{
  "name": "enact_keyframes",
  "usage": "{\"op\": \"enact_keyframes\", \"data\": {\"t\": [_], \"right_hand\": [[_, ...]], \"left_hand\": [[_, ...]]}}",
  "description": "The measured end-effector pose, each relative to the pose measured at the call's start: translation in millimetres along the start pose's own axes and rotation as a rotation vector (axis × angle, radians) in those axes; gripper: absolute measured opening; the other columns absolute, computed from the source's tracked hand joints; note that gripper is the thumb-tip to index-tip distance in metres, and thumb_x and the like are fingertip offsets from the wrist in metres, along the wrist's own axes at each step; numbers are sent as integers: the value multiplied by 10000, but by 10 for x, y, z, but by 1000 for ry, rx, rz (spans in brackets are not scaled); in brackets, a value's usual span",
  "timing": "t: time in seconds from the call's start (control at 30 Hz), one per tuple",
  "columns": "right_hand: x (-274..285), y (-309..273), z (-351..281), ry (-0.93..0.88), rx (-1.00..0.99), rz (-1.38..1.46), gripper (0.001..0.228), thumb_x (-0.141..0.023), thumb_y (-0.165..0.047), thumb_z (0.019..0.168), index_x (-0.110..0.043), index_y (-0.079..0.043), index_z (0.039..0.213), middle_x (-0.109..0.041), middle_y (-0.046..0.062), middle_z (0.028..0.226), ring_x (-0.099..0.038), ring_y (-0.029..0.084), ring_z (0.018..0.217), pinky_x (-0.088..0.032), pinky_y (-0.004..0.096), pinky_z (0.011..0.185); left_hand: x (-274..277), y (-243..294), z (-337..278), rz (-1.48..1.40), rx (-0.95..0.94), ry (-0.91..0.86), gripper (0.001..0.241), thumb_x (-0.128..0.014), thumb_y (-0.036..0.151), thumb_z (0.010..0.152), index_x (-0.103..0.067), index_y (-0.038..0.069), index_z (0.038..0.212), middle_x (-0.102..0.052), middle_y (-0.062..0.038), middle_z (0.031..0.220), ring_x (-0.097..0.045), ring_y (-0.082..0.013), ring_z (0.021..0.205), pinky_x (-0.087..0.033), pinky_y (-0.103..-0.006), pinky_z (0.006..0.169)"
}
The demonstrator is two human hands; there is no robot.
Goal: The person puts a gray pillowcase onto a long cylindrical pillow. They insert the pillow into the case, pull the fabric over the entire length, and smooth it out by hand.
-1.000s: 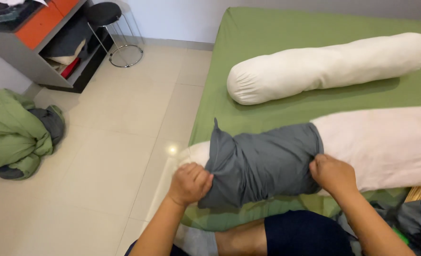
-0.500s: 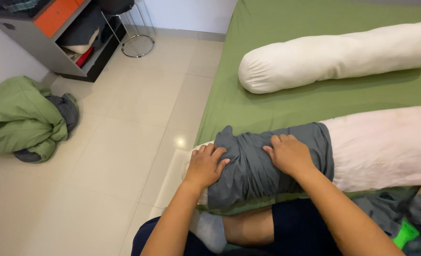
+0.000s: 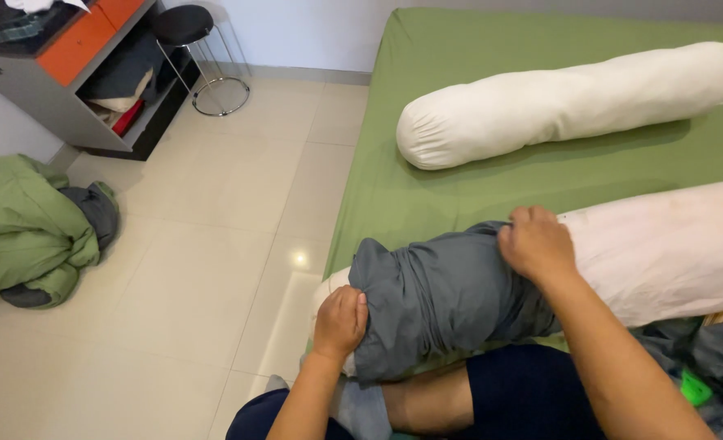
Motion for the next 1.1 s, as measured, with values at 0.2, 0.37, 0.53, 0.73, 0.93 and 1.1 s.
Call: {"op": "enact_keyframes", "data": {"t": [0.2,0.37,0.53,0.73,0.93,1.1], "right_hand": [[-308,-1087,-486,-365,435,232,389,-600,-460,918,-692,-83,934,-724,159,923,-687,381,932,-546,504,794],[-368,27,-36,-89,347,-120,203,-569,-269,917,-656,-96,856,-716,113,772,-721,295,710,-567,446,595],[43,70,-207,-17,179,-57,355,-543,-397,967,-651,-84,840,-717,141,782,-715,339,700,-559,479,597],[-160,-231,-680,-422,12,48,599,-561,-644,914,-716,-68,864,-745,209,886,-721,402,838,-581,514,744],[-728,-328,-592,-296,10,241,381,-578,-428,927,-691,-67,879,-748,196,915,-720,417,818,-573,541,728],[-847,-125,-392,-163,113,132,258,-594,-335,900,-652,-84,874,-745,157,908,-731,376,773,-583,502,710]], "left_hand": [[44,67,-95,27,29,-35,132,-600,107,942,-567,33,838,-578,-161,774,-597,-387,758,-487,-487,688],[-12,-137,-195,49,23,-34,155,-576,116,995,-545,29,872,-584,-166,782,-596,-405,737,-495,-502,680],[-146,-429,177,78,136,-62,169,-583,149,1003,-565,47,869,-612,-173,803,-615,-423,762,-496,-517,679],[208,-329,803,209,284,40,197,-614,255,992,-652,62,971,-643,-190,970,-621,-408,908,-507,-509,766],[26,-128,538,324,346,-247,430,-688,377,871,-604,70,1159,-707,-196,970,-672,-403,886,-509,-525,746],[-158,-766,554,326,343,-421,242,-548,227,1003,-578,125,1220,-744,-166,956,-700,-408,865,-524,-535,777]]}}
Point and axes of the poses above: each hand's wrist, its own z-axis towards the middle knuckle, its own x-axis out of the back of the hand, y = z × x, the point moved 6 cm from there along z, towards the middle knuckle
